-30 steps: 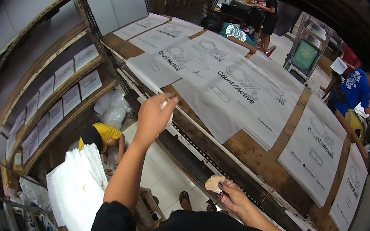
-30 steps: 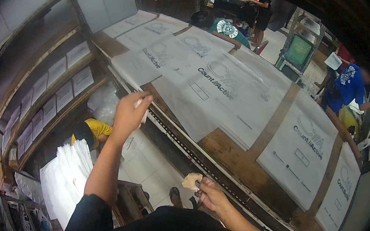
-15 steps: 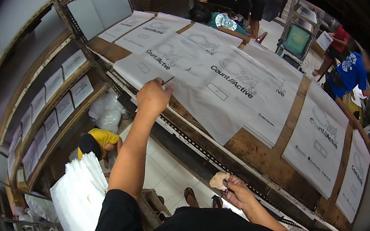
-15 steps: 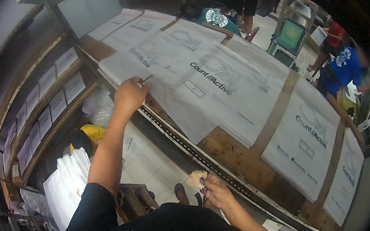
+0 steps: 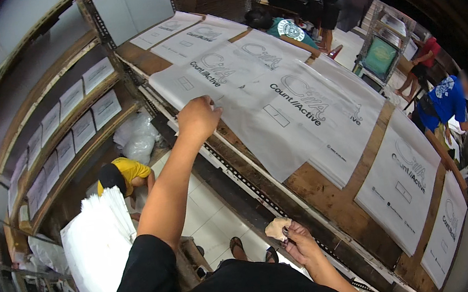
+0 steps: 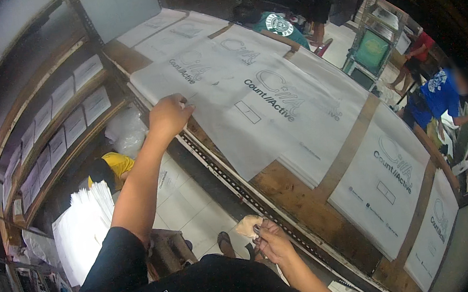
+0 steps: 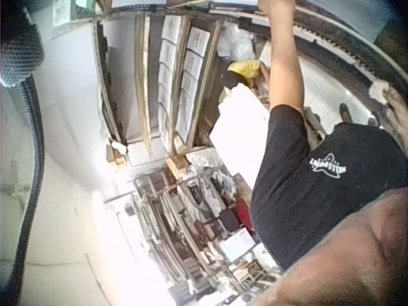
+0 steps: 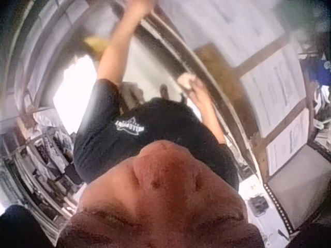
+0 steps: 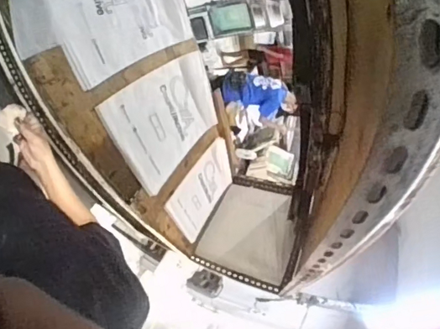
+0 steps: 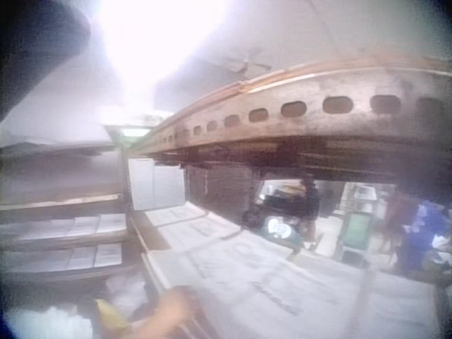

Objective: The person cleans a stack of screen-printing films one at a time using a cloth, then places them onto a wooden shelf.

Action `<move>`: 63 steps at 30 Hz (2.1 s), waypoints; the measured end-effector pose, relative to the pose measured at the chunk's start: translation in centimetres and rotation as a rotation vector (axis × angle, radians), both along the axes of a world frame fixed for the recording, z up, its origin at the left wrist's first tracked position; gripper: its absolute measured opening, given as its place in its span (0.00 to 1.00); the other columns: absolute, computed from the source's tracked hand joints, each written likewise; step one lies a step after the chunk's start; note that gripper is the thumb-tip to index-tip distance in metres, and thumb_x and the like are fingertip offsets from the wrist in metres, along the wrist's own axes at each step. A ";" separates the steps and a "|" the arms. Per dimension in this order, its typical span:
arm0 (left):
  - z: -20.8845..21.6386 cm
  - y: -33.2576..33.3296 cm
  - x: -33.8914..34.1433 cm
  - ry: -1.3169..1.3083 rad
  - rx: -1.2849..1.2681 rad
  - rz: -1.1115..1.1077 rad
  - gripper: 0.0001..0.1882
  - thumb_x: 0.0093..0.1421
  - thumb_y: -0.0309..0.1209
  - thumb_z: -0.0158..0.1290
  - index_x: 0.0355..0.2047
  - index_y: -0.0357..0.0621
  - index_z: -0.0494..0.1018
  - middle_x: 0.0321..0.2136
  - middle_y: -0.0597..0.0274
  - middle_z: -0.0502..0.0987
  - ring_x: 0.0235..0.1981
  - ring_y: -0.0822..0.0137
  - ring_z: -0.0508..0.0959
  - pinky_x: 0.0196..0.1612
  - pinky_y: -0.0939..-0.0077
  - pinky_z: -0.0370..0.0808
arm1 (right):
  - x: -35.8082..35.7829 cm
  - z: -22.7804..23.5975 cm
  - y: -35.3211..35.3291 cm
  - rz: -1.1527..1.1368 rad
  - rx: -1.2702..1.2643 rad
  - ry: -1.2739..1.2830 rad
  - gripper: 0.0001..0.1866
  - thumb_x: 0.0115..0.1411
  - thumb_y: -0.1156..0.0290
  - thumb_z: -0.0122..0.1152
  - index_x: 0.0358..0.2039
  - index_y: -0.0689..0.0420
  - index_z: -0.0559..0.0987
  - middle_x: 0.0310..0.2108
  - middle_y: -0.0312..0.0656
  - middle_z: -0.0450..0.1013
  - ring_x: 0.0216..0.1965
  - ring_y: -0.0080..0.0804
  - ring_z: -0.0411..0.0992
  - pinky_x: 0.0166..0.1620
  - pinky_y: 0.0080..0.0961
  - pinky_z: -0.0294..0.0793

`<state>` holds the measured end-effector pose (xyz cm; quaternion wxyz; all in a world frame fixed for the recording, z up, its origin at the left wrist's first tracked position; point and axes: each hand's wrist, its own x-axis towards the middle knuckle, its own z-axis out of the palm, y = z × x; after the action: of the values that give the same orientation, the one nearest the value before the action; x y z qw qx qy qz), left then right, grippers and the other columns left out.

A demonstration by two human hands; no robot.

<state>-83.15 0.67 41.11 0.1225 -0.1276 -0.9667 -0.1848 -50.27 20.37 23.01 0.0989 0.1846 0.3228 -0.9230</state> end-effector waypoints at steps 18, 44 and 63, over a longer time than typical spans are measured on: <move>-0.3 0.5 1.3 0.063 0.058 0.009 0.13 0.59 0.40 0.57 0.36 0.46 0.82 0.36 0.50 0.81 0.40 0.48 0.81 0.44 0.56 0.76 | 2.1 -1.2 1.5 -0.037 -0.013 -0.050 0.06 0.63 0.75 0.63 0.31 0.53 0.74 0.29 0.32 0.75 0.27 0.18 0.70 0.33 0.18 0.71; 1.4 9.5 -12.3 -0.179 -0.056 -0.486 0.15 0.43 0.34 0.62 0.27 0.33 0.80 0.21 0.47 0.80 0.22 0.52 0.80 0.31 0.62 0.77 | 4.9 -1.6 3.2 -0.310 0.007 -0.110 0.07 0.62 0.79 0.61 0.42 0.60 0.78 0.37 0.38 0.75 0.35 0.27 0.72 0.39 0.24 0.70; 5.2 10.9 -9.4 0.190 -0.040 -0.527 0.10 0.55 0.35 0.52 0.28 0.43 0.80 0.27 0.50 0.81 0.33 0.50 0.81 0.42 0.56 0.77 | 4.4 -1.8 3.2 -0.261 -0.017 -0.065 0.06 0.63 0.78 0.61 0.41 0.60 0.78 0.37 0.37 0.76 0.35 0.27 0.74 0.39 0.29 0.73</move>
<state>-92.57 11.56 46.33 0.1580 -0.3937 -0.8879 -0.1783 -45.82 23.61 21.23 -0.0099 0.2541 0.2847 -0.9243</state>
